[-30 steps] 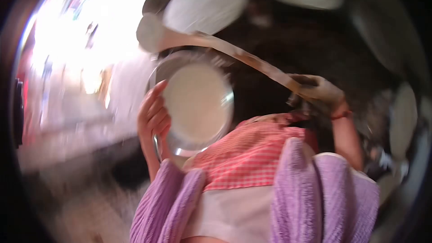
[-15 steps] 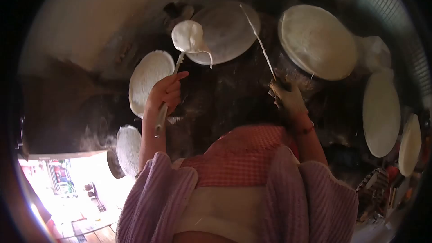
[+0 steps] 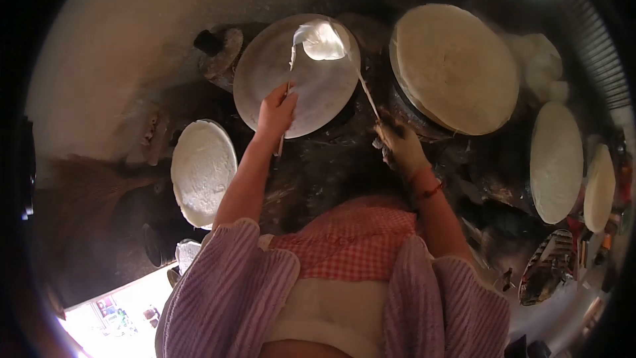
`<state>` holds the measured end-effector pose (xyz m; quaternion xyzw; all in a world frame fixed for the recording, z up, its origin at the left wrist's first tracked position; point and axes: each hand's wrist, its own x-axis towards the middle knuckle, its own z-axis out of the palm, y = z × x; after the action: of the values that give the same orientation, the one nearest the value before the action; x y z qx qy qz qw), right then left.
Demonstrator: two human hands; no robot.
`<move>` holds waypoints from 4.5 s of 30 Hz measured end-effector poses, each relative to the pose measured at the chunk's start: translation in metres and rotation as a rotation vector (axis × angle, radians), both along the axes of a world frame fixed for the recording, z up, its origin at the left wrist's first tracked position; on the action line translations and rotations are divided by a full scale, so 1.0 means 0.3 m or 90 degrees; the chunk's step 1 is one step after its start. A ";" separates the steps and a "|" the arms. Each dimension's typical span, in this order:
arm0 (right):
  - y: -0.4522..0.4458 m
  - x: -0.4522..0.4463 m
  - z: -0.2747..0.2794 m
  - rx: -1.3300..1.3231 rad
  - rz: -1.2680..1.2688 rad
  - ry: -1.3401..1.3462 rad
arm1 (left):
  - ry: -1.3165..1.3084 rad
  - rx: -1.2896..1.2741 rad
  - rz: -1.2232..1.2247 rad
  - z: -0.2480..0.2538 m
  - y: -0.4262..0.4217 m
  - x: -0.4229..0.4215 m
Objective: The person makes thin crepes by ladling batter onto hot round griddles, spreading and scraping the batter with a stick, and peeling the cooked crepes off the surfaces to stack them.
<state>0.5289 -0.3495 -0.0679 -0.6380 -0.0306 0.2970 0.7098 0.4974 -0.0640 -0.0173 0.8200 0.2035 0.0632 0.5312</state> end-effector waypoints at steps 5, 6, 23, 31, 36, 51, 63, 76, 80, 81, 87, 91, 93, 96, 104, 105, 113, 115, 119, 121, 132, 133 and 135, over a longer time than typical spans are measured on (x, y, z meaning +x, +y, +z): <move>0.086 0.000 -0.098 -0.174 -0.078 -0.160 | -0.010 -0.779 0.094 -0.044 0.052 0.220; 0.111 0.023 -0.138 -0.215 -0.090 -0.247 | -0.077 -0.762 0.127 -0.040 0.082 0.263; 0.390 0.133 -0.002 -0.303 -0.037 -0.164 | -0.260 -0.491 0.419 0.165 0.311 -0.731; 0.589 0.230 0.088 -0.349 0.077 -0.205 | -0.416 -0.559 0.564 0.172 0.380 -0.889; 0.450 0.018 -0.026 -0.293 -0.035 -0.259 | -0.398 -0.455 0.571 0.173 0.353 -1.012; 0.597 0.177 0.079 -0.269 0.152 0.006 | -0.496 -0.550 0.576 0.201 0.197 -0.875; 0.621 0.315 0.096 -0.247 0.304 -0.002 | -0.576 -0.529 0.627 0.260 -0.005 -0.865; 0.451 0.194 0.103 -0.287 0.351 -0.040 | -0.630 -0.544 0.606 0.284 -0.117 -0.813; 0.351 0.360 0.123 -0.264 0.263 -0.070 | -0.666 -0.529 0.587 0.306 -0.092 -0.852; 0.351 0.458 0.100 -0.236 0.240 -0.057 | -0.676 -0.524 0.600 0.308 -0.086 -0.859; 0.636 0.509 0.165 -0.345 0.502 -0.099 | -0.645 -0.494 0.641 0.289 -0.042 -0.922; 0.520 0.527 0.141 -0.350 0.569 -0.179 | -0.627 -0.508 0.715 0.297 0.027 -0.913; 0.446 0.704 0.053 -0.263 0.477 -0.257 | -0.565 -0.473 0.699 0.267 0.062 -0.925; 0.614 0.806 0.053 -0.351 0.349 -0.476 | -0.332 -0.432 0.697 0.255 0.145 -0.838; 0.358 0.691 0.150 -0.313 0.530 -0.554 | -0.072 -0.229 0.584 0.188 0.291 -0.665; 0.298 0.765 0.049 -0.276 0.396 -0.335 | -0.069 -0.186 0.569 0.186 0.283 -0.668; 0.684 0.577 0.158 -0.371 0.597 -0.368 | 0.079 0.033 0.492 0.099 0.241 -0.598; 0.525 0.570 0.160 -0.323 0.563 -0.578 | 0.106 0.072 0.470 0.071 0.212 -0.615; 0.379 0.753 -0.049 -0.279 0.379 -0.331 | 0.124 0.133 0.437 0.058 0.134 -0.612; 0.477 0.658 0.101 -0.346 0.384 -0.309 | 0.144 0.186 0.413 0.038 0.116 -0.575; 0.114 0.297 -0.004 -0.305 0.435 -0.419 | 0.074 0.178 0.284 0.050 -0.176 -0.705; 0.041 0.225 -0.015 -0.326 0.394 -0.402 | 0.074 0.171 0.247 0.056 -0.188 -0.712; -0.101 0.110 -0.157 -0.357 0.317 -0.389 | 0.072 0.140 0.179 0.066 -0.201 -0.706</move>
<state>0.5617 -0.3798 -0.1152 -0.8360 -0.3080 0.2537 0.3766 0.2855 -0.1244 0.0025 0.8389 0.3374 0.1123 0.4119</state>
